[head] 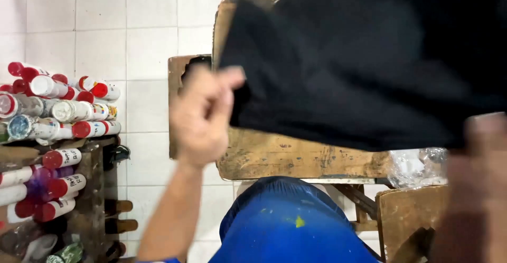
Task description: Positioning a black shirt on a table, placing a small logo label on the sleeve, and ironing it to adhere the logo.
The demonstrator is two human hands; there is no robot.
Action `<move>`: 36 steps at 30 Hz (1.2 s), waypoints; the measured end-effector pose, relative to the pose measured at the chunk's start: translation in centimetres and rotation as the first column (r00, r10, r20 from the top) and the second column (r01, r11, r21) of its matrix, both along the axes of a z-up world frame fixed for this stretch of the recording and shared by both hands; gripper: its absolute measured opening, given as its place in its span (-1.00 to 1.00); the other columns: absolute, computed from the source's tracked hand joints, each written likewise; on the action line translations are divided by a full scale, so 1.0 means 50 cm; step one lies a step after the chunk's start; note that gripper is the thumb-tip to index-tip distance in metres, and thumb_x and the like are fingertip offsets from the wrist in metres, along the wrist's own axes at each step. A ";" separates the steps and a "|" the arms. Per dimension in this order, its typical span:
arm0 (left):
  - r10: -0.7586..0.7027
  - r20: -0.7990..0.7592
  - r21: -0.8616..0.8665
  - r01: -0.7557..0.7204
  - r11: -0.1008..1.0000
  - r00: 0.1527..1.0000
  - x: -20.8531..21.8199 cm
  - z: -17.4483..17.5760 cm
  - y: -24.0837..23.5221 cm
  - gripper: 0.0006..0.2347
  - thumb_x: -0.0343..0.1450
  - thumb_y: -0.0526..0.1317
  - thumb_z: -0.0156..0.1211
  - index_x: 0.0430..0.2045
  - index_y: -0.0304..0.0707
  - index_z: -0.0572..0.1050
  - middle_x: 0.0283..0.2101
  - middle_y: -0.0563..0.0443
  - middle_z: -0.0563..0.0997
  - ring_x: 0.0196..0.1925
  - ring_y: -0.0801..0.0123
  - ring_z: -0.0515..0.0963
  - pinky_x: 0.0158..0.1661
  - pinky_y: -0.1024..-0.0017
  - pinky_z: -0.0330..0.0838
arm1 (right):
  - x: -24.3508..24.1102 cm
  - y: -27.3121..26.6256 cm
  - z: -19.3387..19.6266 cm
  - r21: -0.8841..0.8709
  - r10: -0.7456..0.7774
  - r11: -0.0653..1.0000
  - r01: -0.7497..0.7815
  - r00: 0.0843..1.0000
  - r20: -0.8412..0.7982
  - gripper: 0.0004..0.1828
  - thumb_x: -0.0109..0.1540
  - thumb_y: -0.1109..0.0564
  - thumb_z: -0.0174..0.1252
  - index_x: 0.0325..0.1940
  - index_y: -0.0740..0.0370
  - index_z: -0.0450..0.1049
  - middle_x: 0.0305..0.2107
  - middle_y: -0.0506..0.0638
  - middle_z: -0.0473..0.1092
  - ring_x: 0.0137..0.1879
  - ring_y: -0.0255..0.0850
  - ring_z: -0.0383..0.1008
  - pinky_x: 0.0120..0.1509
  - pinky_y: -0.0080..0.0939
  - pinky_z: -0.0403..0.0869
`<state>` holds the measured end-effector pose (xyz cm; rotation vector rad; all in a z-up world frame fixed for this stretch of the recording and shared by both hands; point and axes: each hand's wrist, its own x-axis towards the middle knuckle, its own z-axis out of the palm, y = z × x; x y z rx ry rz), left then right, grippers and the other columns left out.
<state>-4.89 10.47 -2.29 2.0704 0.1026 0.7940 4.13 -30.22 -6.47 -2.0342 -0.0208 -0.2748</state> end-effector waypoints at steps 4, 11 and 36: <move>-0.091 -0.285 -0.285 0.006 0.958 0.954 -0.094 -0.346 -0.021 -0.76 0.53 -0.29 -0.07 -0.08 -0.29 0.58 -0.01 -0.08 0.67 0.07 0.23 0.64 0.14 0.34 0.45 | -0.103 0.034 -0.286 0.290 -0.016 0.926 0.242 0.792 -0.610 -0.87 0.32 0.04 0.16 -0.08 0.06 0.51 -0.35 -0.26 0.44 -0.28 -0.51 0.37 -0.22 -0.47 0.31; -0.166 -0.642 -0.412 -0.154 0.898 0.749 -0.199 -0.588 -0.089 -0.71 0.44 -0.36 0.12 0.02 -0.11 0.61 0.00 -0.18 0.67 0.13 -0.02 0.59 0.14 0.14 0.44 | -0.136 0.008 -0.550 0.110 0.053 0.993 0.029 0.743 -0.667 -0.77 0.19 0.10 0.37 -0.08 0.12 0.60 -0.42 -0.11 0.50 -0.28 -0.33 0.47 -0.20 -0.36 0.43; 0.082 -0.676 0.108 -0.012 0.994 0.732 -0.098 -0.609 -0.015 -0.67 0.40 -0.31 0.19 0.07 0.00 0.55 0.01 -0.02 0.51 0.13 0.01 0.50 0.10 0.13 0.45 | 0.053 0.392 -0.504 -0.678 0.837 0.290 -0.675 0.522 -0.162 -0.73 0.27 0.18 0.06 0.01 0.01 0.55 0.04 -0.15 0.43 0.17 -0.13 0.39 0.09 -0.16 0.38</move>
